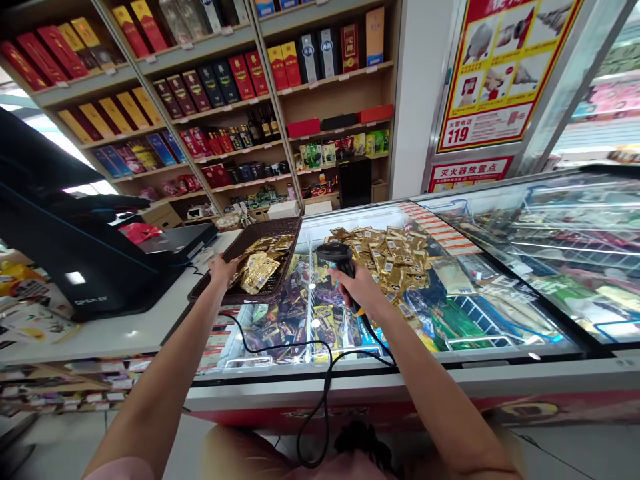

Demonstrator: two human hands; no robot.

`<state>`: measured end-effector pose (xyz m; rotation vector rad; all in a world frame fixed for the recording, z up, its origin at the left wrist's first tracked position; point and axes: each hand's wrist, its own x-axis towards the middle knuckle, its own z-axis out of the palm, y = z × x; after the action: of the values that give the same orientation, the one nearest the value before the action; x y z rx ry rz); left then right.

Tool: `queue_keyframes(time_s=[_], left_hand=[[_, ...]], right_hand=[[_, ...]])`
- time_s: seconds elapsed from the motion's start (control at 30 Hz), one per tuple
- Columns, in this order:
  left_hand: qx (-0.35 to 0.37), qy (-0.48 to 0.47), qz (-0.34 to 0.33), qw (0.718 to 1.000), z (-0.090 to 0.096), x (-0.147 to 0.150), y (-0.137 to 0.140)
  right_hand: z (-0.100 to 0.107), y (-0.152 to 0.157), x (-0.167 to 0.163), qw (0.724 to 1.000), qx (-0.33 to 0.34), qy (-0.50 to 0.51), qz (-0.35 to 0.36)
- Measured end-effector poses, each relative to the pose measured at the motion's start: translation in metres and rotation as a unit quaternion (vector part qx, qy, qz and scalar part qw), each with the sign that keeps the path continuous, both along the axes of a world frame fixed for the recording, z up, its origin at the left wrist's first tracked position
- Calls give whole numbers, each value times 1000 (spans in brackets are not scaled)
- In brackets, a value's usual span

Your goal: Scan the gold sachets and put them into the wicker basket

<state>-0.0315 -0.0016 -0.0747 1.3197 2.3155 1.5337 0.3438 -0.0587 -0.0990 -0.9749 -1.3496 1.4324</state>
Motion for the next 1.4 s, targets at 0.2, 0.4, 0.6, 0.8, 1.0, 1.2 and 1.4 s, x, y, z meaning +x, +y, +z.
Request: queue_keyframes(time_s=[0.2, 0.4, 0.6, 0.8, 1.0, 1.2, 1.4], left_hand=[[-12, 111, -133, 985, -1, 86, 15], [-159, 119, -418, 886, -37, 206, 16], [-249, 101, -462, 845, -75, 264, 9], [-230, -36, -446, 864, -74, 242, 17], [-69, -203, -374, 902, -49, 178, 25], [47, -302, -332, 892, -46, 151, 20], [83, -349, -318, 878, -47, 146, 11]], right_hand=[[5, -1, 30, 997, -26, 34, -67], [0, -6, 72, 986, -37, 42, -158], [-6, -14, 82, 982, -46, 50, -177], [-4, -13, 71, 985, -46, 33, -164], [-2, -14, 50, 991, -35, 24, -127], [0, -20, 21, 999, -20, 20, -40], [3, -28, 2, 1000, -12, 1, 25]])
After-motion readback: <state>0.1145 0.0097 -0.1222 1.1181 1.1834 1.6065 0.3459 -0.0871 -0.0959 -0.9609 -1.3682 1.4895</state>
